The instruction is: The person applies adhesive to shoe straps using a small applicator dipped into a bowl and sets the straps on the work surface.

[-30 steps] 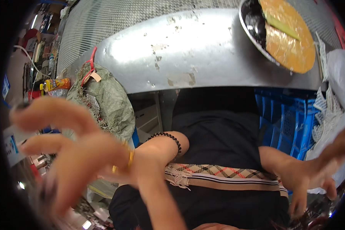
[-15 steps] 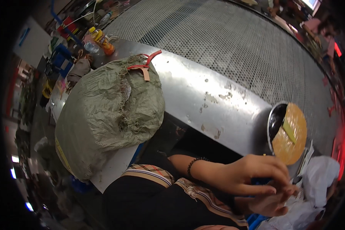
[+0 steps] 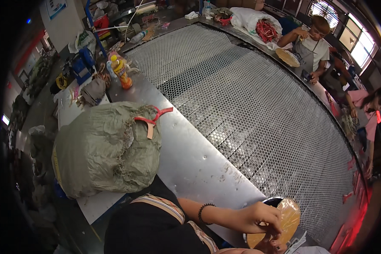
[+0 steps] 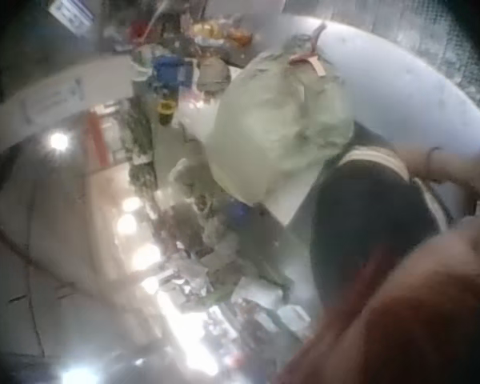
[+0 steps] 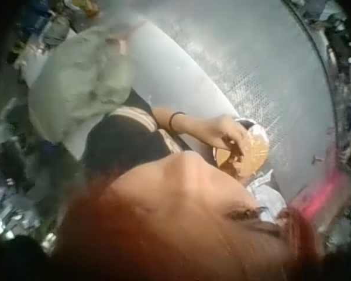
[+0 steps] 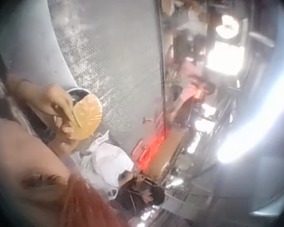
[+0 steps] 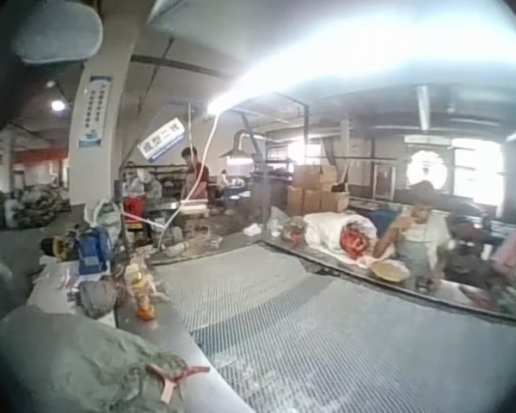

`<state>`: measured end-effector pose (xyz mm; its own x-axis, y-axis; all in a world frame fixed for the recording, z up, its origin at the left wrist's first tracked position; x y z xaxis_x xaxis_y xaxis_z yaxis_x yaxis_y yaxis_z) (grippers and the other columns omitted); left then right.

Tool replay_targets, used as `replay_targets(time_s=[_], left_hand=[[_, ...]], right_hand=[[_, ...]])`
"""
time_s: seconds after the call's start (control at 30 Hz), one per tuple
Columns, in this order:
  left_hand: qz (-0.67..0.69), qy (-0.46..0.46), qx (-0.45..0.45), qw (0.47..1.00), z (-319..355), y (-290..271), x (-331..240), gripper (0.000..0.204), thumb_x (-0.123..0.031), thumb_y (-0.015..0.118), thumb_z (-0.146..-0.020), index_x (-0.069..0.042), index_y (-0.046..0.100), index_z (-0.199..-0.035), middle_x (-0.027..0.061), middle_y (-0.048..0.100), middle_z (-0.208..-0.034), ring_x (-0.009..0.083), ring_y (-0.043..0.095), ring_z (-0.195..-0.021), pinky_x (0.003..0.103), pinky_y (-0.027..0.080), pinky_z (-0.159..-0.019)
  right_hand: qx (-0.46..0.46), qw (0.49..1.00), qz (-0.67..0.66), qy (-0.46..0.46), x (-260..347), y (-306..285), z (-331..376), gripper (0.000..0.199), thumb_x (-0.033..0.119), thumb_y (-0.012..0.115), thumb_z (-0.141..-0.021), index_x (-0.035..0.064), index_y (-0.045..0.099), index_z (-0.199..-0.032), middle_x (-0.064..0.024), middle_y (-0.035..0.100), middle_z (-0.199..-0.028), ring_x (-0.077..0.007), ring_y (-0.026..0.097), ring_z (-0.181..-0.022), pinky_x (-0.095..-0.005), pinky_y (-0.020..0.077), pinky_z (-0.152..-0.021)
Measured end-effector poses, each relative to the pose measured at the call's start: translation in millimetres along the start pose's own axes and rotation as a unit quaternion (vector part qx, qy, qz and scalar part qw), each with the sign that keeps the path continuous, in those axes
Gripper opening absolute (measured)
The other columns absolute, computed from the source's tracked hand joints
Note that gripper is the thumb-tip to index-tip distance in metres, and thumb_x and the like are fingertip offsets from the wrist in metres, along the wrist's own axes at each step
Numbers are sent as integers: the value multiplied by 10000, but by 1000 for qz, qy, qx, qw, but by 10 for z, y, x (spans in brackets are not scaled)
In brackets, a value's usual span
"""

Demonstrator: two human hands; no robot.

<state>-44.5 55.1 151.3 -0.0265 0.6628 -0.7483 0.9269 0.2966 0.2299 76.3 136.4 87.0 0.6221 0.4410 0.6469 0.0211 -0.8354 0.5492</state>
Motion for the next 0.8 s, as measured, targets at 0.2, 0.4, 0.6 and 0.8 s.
replay_targets(time_s=[0.2, 0.4, 0.6, 0.8], left_hand=[[-39, -12, 49, 998, -554, 110, -216, 191, 22, 623, -790, -5, 612, -978, 94, 596, -867, 248, 608, -827, 304, 474, -676], [-102, -67, 55, 991, -989, 63, -753, 190, 62, 641, -745, 13, 628, -928, 107, 627, -920, 240, 624, -860, 304, 500, -712], [-264, -64, 82, 959, -1349, 58, -1376, 202, 43, 679, -743, 18, 647, -941, 111, 636, -899, 222, 625, -823, 292, 503, -694], [-487, 176, 38, 855, -1812, -139, -2451, 133, -2, 671, -728, -6, 650, -859, 92, 611, -770, 201, 611, -723, 274, 506, -609]], right_hand=[[23, 994, -37, 96, 250, -125, -459, 602, 209, 610, -786, -11, 334, -1274, -220, 500, -1141, -337, 465, -1104, -471, 304, -1003], [24, 993, -20, 113, 774, 94, -918, 604, 208, 598, -786, -22, 312, -1266, -215, 503, -1098, -326, 478, -1081, -465, 322, -994], [-93, 980, 136, 115, 1646, 847, -1316, 715, 284, 651, -772, 113, 308, -1376, -246, 471, -1264, -327, 419, -1203, -492, 242, -1038], [-184, 662, 669, -284, 3081, 1187, -1482, 942, 497, 700, -695, 52, 215, -1369, -240, 428, -1263, -375, 434, -1154, -499, 361, -948]])
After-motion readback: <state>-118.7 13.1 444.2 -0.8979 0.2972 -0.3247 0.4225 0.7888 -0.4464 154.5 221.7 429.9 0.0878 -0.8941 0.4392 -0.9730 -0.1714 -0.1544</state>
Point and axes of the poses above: each hand's wrist, its own z-axis away from the middle knuckle, its own y-axis out of the palm, x = y × z, the point moved 5 cm from there along -z, towards the middle knuckle
